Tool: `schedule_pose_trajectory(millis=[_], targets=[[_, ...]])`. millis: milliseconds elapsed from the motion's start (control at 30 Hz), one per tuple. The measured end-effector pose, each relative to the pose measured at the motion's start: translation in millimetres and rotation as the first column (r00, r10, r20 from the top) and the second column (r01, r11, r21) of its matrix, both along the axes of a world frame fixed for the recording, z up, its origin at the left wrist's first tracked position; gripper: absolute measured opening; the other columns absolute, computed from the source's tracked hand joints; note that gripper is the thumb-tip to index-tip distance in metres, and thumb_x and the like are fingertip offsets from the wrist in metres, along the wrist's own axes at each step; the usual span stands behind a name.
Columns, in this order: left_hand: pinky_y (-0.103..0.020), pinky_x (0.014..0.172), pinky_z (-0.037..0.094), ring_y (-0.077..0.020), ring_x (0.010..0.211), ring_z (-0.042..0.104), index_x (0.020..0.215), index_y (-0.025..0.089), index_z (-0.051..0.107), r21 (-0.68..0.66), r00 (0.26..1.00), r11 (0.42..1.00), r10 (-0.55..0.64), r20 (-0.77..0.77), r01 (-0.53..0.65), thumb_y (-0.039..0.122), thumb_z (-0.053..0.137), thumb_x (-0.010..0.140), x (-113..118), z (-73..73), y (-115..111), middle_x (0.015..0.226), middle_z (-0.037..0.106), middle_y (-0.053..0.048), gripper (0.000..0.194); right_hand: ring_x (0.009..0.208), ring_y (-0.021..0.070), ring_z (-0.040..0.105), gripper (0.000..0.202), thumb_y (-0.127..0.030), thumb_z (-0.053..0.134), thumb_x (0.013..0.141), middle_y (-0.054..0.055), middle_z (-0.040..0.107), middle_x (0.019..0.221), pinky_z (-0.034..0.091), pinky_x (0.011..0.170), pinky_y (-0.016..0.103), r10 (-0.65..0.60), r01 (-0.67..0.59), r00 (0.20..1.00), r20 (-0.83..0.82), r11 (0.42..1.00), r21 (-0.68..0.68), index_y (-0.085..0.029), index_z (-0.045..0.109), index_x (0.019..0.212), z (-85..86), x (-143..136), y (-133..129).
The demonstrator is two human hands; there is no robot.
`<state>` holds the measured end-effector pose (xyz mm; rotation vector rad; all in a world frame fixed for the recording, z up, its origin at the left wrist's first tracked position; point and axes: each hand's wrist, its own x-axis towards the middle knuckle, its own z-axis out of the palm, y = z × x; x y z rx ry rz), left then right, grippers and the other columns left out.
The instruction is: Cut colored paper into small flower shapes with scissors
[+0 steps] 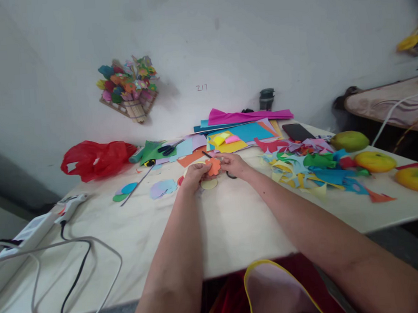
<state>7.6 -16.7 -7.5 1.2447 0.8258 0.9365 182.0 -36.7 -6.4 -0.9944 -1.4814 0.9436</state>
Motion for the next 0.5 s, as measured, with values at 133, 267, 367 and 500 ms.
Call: schedule_pose_trajectory(millis=[133,267,367,500], targets=[[-0.030,0.062,0.057,-0.0197,0.058,0.068,0.075,0.013,0.062,-0.027,0.998,0.998,0.056,-0.030,-0.057,0.038,0.071,0.075,2.1,-0.1,2.8,0.062,0.067,-0.006,0.027,0.056,0.0122,0.060,0.014,-0.013,0.064,0.065,-0.001,0.067,0.065,0.049,0.056,0.024,-0.095,0.095,0.995,0.011,0.995,0.007,-0.016,0.069,0.078,-0.8,-2.5,1.9],[-0.033,0.061,0.056,-0.0240,0.061,0.070,0.072,0.015,0.058,-0.123,0.996,0.989,0.085,0.003,-0.084,0.048,0.059,0.081,1.7,3.2,5.1,0.062,0.067,-0.008,0.035,0.057,0.0139,0.060,0.008,-0.019,0.066,0.066,0.000,0.066,0.063,0.048,0.051,0.023,-0.157,0.157,0.987,0.027,0.987,-0.025,-0.017,0.067,0.074,2.7,-3.5,-2.2],[-0.035,0.070,0.057,-0.0276,0.072,0.072,0.076,0.013,0.062,-0.113,0.998,0.994,-0.007,0.064,0.015,0.045,0.060,0.077,-2.7,6.1,4.3,0.067,0.069,-0.011,0.032,0.056,0.0138,0.060,0.007,-0.019,0.066,0.066,-0.001,0.064,0.062,0.046,0.049,0.022,-0.194,0.195,0.981,0.029,0.979,-0.054,-0.018,0.066,0.073,3.6,-5.0,-2.8],[-0.040,0.082,0.055,-0.0304,0.082,0.072,0.085,0.010,0.067,-0.048,0.990,0.993,-0.098,0.101,0.103,0.033,0.066,0.069,-7.2,6.8,1.1,0.080,0.073,-0.015,0.028,0.052,0.0131,0.057,0.006,-0.019,0.066,0.067,-0.001,0.063,0.059,0.044,0.046,0.022,-0.222,0.223,0.975,0.022,0.973,-0.067,-0.018,0.066,0.072,3.2,-7.2,-1.6]])
